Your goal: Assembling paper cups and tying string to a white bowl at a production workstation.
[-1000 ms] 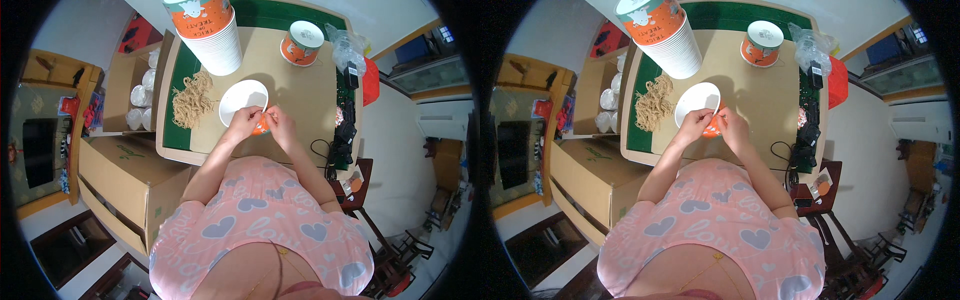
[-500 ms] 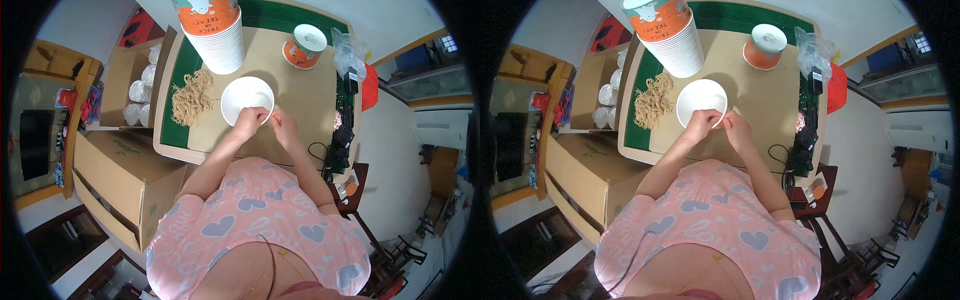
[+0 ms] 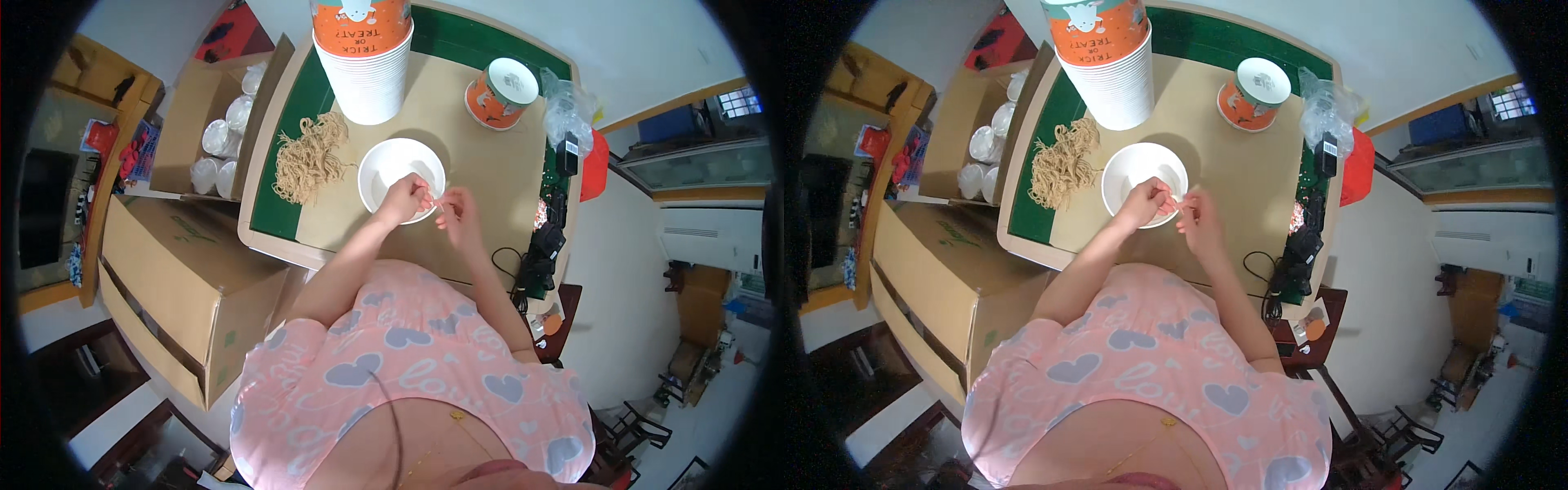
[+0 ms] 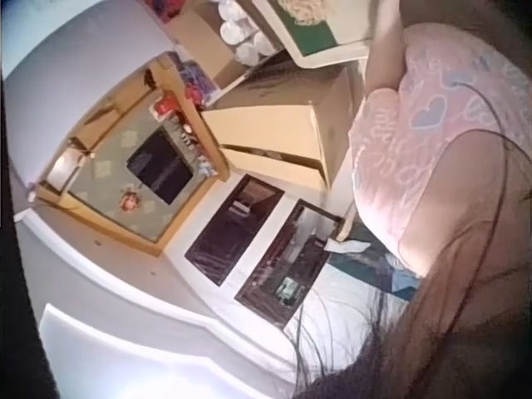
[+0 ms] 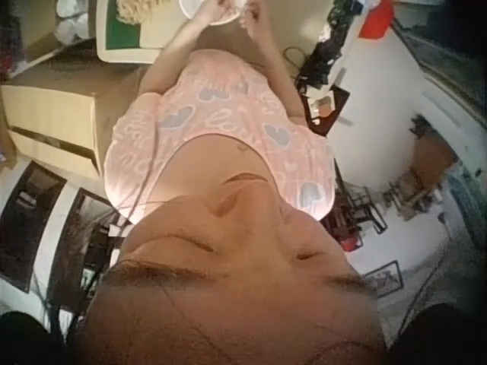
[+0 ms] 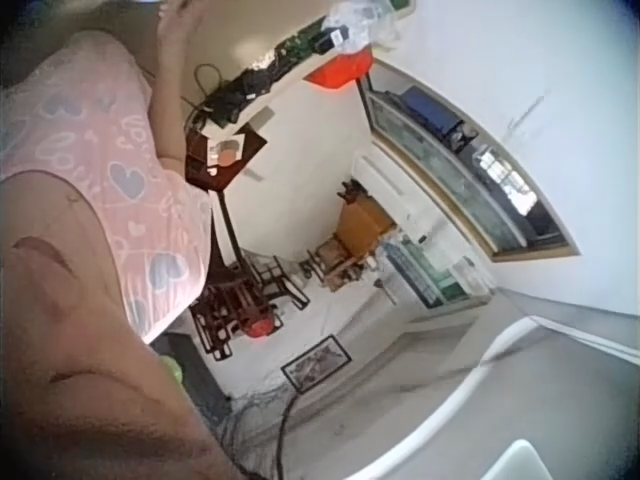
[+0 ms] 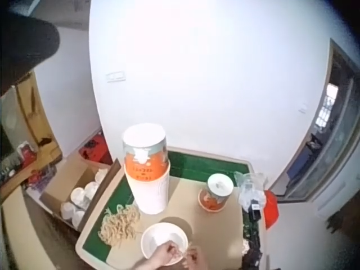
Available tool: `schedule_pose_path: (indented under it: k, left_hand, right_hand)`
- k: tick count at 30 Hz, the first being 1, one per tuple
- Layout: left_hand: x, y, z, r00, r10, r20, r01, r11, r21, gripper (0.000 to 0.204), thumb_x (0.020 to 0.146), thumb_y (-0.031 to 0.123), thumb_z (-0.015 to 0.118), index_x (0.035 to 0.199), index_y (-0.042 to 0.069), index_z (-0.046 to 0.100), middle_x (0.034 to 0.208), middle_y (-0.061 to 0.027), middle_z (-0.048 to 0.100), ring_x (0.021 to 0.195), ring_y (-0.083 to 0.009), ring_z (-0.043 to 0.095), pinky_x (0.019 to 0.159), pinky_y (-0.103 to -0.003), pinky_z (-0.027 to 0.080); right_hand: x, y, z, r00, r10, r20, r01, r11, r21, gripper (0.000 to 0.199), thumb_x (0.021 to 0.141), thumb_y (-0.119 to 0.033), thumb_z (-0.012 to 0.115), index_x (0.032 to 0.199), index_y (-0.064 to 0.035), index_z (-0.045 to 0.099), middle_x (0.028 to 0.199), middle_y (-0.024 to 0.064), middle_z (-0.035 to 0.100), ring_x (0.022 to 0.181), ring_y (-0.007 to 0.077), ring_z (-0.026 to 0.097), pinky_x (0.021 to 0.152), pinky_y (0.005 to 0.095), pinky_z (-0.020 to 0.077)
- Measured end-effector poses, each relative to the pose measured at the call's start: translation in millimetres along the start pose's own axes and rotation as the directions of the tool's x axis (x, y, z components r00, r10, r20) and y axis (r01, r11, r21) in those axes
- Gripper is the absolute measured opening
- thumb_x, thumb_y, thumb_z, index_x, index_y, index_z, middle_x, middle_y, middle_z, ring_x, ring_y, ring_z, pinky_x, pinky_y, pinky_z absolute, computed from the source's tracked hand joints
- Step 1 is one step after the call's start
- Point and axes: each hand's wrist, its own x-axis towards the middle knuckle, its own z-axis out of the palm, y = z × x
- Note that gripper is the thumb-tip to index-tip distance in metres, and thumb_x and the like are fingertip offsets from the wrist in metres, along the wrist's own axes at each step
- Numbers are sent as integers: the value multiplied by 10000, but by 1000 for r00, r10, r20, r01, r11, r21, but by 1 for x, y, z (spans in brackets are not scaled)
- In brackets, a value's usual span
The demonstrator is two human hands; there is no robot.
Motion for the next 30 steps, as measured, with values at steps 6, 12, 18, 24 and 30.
schedule_pose_path:
  k: [6,12,18,24,30]
  left_hand:
    - [-3,5,2,1000,4,-16,-4,999,-40,106,889,34,465,941,-38,522,788,-88,584,667,-121,575,603,-254,495]
    - [-6,5,1,1000,-24,-9,23,996,-82,244,862,52,546,1083,-3,456,820,-82,569,740,-128,570,657,-248,502]
    - [-5,5,-3,997,-27,-75,32,997,68,389,801,-1,550,1160,-10,401,862,-105,558,733,-146,582,653,-255,506]
    - [-1,14,-2,966,-259,-7,238,897,-373,373,771,13,541,1130,-4,442,789,-85,580,633,-128,571,531,-245,470]
    - [-8,25,-9,952,-226,207,277,924,-264,292,783,41,562,1074,24,540,752,-59,588,535,-69,499,476,-196,400]
  right_hand:
    - [3,-24,13,997,-65,33,72,961,-267,346,834,-19,543,1167,-92,482,927,64,600,577,137,570,525,272,470]
    - [11,-22,21,985,-172,2,155,882,-444,394,795,-29,586,1170,-105,489,822,90,596,650,211,588,618,335,475]
    - [10,-19,22,976,-213,49,207,828,-522,417,807,-1,580,1195,-120,482,783,48,569,657,136,575,619,278,479]
    - [13,2,16,988,-155,7,144,896,-421,232,813,-44,605,1041,-62,565,755,30,591,665,120,565,618,264,472]
    - [18,1,8,979,-191,-65,170,955,-245,59,823,-73,613,871,-40,611,789,9,614,672,92,549,585,231,450]
